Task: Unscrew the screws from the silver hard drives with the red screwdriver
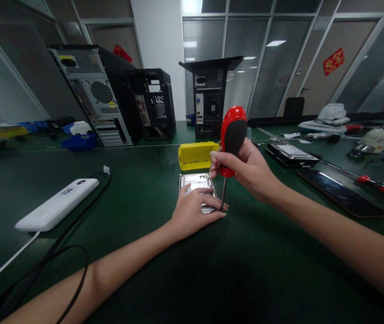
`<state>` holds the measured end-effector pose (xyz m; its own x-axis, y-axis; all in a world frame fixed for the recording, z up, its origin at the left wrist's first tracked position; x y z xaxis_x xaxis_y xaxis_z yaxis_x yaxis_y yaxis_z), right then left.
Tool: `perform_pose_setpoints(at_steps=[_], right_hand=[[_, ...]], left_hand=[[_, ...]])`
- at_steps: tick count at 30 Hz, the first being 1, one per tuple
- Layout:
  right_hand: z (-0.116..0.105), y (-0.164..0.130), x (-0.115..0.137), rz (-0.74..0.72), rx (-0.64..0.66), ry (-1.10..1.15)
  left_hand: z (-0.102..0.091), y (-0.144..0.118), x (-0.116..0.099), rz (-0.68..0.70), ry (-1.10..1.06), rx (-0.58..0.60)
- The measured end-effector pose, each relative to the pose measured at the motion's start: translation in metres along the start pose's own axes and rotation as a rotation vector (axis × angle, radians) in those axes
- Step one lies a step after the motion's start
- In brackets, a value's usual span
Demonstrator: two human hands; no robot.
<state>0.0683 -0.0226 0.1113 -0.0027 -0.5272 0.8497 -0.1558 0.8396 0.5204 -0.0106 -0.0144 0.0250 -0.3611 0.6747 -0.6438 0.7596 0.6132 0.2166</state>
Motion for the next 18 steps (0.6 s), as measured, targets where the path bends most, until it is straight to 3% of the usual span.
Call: perform_pose_setpoints(at_steps=[6,18], right_hand=[[0.005,-0.001,0.004,-0.033,0.044,0.028],[0.014,-0.003,0.004,-0.092,0.02,0.039]], left_hand=[[0.0,0.0,0.001,-0.004,0.0,-0.01],[-0.006,-0.006,-0.004,0.034,0.034,-0.174]])
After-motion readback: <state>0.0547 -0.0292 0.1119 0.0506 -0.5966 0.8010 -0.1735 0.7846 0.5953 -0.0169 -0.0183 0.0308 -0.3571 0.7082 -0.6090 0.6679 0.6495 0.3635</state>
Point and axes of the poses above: each hand's wrist, its own y-axis towards the middle knuckle, its own z-axis out of the palm, x = y × z, the point moved 8 cm from there along y, towards the middle knuckle, and after that the axes turned 8 degrees about -y, right-handed, at the moved point
